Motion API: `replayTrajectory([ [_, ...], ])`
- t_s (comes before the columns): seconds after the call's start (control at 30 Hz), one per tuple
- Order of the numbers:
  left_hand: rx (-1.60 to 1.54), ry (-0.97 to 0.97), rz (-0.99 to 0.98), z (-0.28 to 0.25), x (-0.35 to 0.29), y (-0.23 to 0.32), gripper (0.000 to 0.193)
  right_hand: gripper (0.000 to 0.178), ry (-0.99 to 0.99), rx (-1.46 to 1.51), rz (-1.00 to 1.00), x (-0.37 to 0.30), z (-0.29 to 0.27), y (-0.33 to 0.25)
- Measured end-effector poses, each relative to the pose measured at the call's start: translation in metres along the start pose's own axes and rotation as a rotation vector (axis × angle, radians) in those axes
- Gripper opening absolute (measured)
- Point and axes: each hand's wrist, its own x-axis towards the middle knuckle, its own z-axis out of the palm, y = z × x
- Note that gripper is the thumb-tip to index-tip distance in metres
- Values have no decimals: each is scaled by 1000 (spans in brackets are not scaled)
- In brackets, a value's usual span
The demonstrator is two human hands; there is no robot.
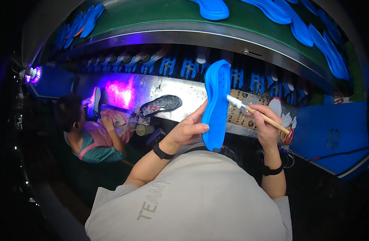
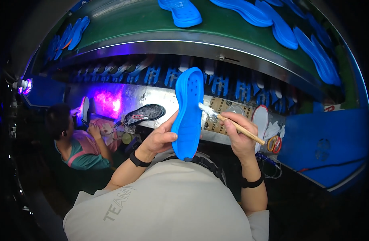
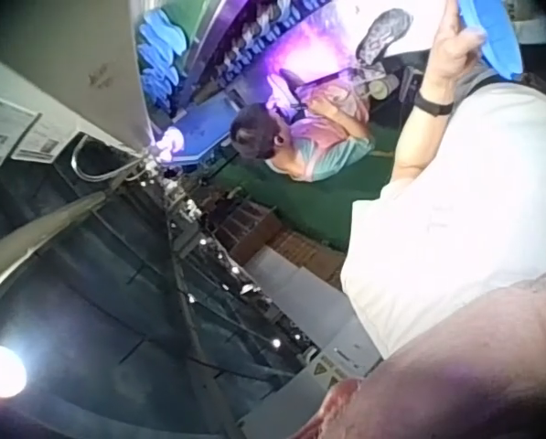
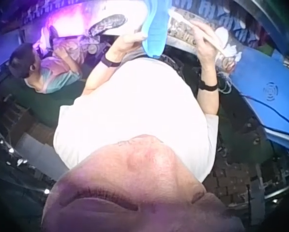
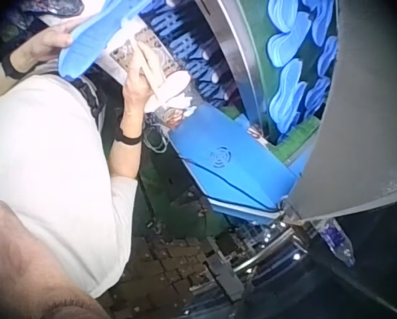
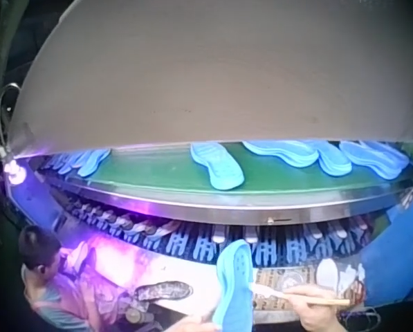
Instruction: Applying glue to blue shoe soles using a brush.
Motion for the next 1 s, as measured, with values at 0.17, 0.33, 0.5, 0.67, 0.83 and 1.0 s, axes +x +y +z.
replayTrajectory([
  [0.17,26,-2,15,3,-5,3,108,17,4,-123,-159,4,7,1],
  [0.33,15,13,2,4,-7,4,109,14,-46,-164,-153,-9,6,-3],
  [0.5,-6,26,9,6,-7,6,109,13,-84,-78,-86,-23,6,-8],
  [0.67,40,-12,-11,10,-5,8,110,14,10,-103,-60,-14,0,-9],
  [0.83,63,-25,-17,15,-5,7,109,15,72,-125,-153,-1,-4,-8],
  [1.0,115,-6,-13,15,-7,10,109,14,51,-137,-151,-8,-1,-9],
])
